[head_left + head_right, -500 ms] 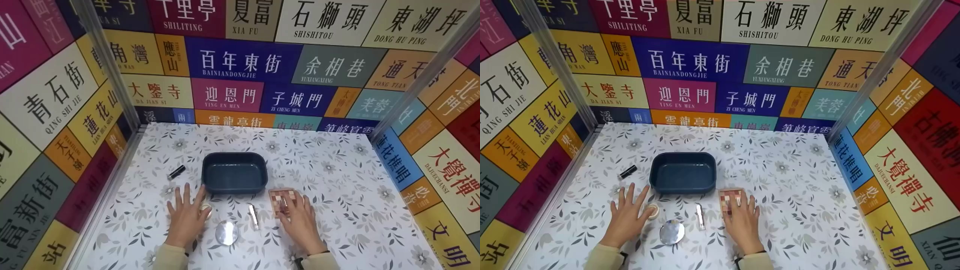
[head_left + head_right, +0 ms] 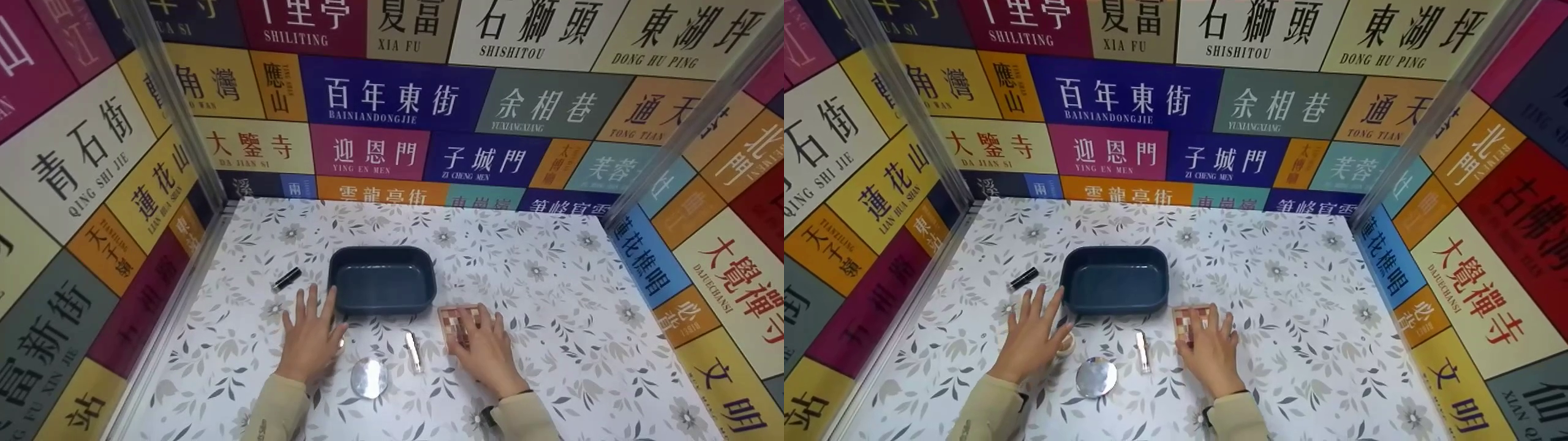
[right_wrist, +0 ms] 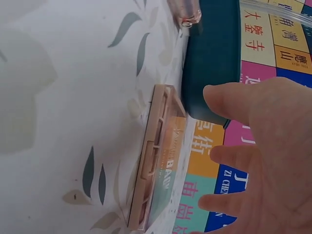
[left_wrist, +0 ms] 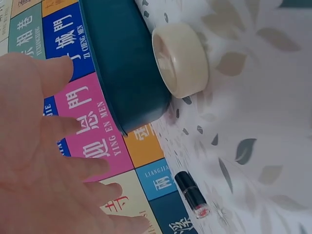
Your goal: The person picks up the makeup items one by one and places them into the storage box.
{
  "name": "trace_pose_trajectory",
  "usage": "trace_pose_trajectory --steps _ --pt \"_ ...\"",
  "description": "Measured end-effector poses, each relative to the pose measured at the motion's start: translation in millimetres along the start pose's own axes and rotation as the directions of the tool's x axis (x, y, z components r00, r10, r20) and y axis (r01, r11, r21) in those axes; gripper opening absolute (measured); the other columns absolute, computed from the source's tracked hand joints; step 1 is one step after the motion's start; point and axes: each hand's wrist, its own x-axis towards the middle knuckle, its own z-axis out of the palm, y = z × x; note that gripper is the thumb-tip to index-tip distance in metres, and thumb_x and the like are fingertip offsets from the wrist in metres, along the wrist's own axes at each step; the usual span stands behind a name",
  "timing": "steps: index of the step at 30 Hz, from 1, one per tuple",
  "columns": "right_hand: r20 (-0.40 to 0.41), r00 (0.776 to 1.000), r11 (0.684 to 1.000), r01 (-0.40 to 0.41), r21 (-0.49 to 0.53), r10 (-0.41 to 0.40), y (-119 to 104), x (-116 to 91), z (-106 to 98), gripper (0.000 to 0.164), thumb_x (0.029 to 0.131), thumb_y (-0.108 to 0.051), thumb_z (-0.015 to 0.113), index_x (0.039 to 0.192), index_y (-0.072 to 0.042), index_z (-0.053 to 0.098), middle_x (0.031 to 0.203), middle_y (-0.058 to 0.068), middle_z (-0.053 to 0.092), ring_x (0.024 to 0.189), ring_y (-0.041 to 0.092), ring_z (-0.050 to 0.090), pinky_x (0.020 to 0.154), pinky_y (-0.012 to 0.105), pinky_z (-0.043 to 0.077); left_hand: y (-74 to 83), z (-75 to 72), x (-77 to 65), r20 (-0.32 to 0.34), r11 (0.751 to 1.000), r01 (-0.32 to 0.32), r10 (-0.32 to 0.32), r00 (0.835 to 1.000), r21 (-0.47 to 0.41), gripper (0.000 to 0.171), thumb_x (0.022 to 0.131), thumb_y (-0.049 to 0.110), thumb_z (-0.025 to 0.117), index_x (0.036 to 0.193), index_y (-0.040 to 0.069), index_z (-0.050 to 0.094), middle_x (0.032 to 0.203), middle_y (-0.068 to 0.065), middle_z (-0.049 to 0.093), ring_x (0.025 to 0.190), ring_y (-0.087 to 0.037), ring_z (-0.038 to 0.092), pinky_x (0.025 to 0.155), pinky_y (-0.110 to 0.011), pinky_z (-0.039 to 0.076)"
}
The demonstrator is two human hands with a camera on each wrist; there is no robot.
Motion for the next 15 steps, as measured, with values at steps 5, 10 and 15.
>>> trace_pose_trajectory --steps 5,10,15 --pt "0.016 1.000 1.000 -0.019 -0.011 0.019 1.0 6.8 5.3 0.075 0.090 -0.052 0.070 0.153 -0.018 0.047 0.157 0.029 0.030 0.137 0.061 0.026 0.093 0.076 0.039 -2.5 2.6 19.0 0.023 1.000 0.001 -0.002 1.000 0.013 0.080 0.099 0.050 0.058 0.162 0.017 0.021 0.167 -0.018 0.008 0.151 -0.043 0.007 0.110 -0.076 0.014" --pt "0.043 0.998 0.999 -0.049 0.020 0.048 0.3 10.3 12.4 0.083 0.087 -0.056 0.071 0.154 -0.017 0.044 0.157 0.032 0.026 0.137 0.059 0.027 0.095 0.073 0.039 -3.6 5.7 31.6 0.067 0.999 0.017 -0.019 0.998 0.028 0.084 0.100 0.056 0.053 0.163 0.019 0.012 0.168 -0.015 0.000 0.152 -0.038 0.002 0.112 -0.074 0.014" --pt "0.032 0.998 0.998 -0.052 0.036 0.051 0.2 12.2 18.1 0.087 0.084 -0.052 0.075 0.153 -0.009 0.044 0.150 0.035 0.030 0.128 0.051 0.035 0.090 0.063 0.045 -4.9 12.1 41.2 0.101 0.999 0.033 -0.037 0.994 0.037 0.088 0.099 0.060 0.050 0.163 0.013 0.012 0.168 -0.014 0.000 0.153 -0.037 0.003 0.112 -0.073 0.016"
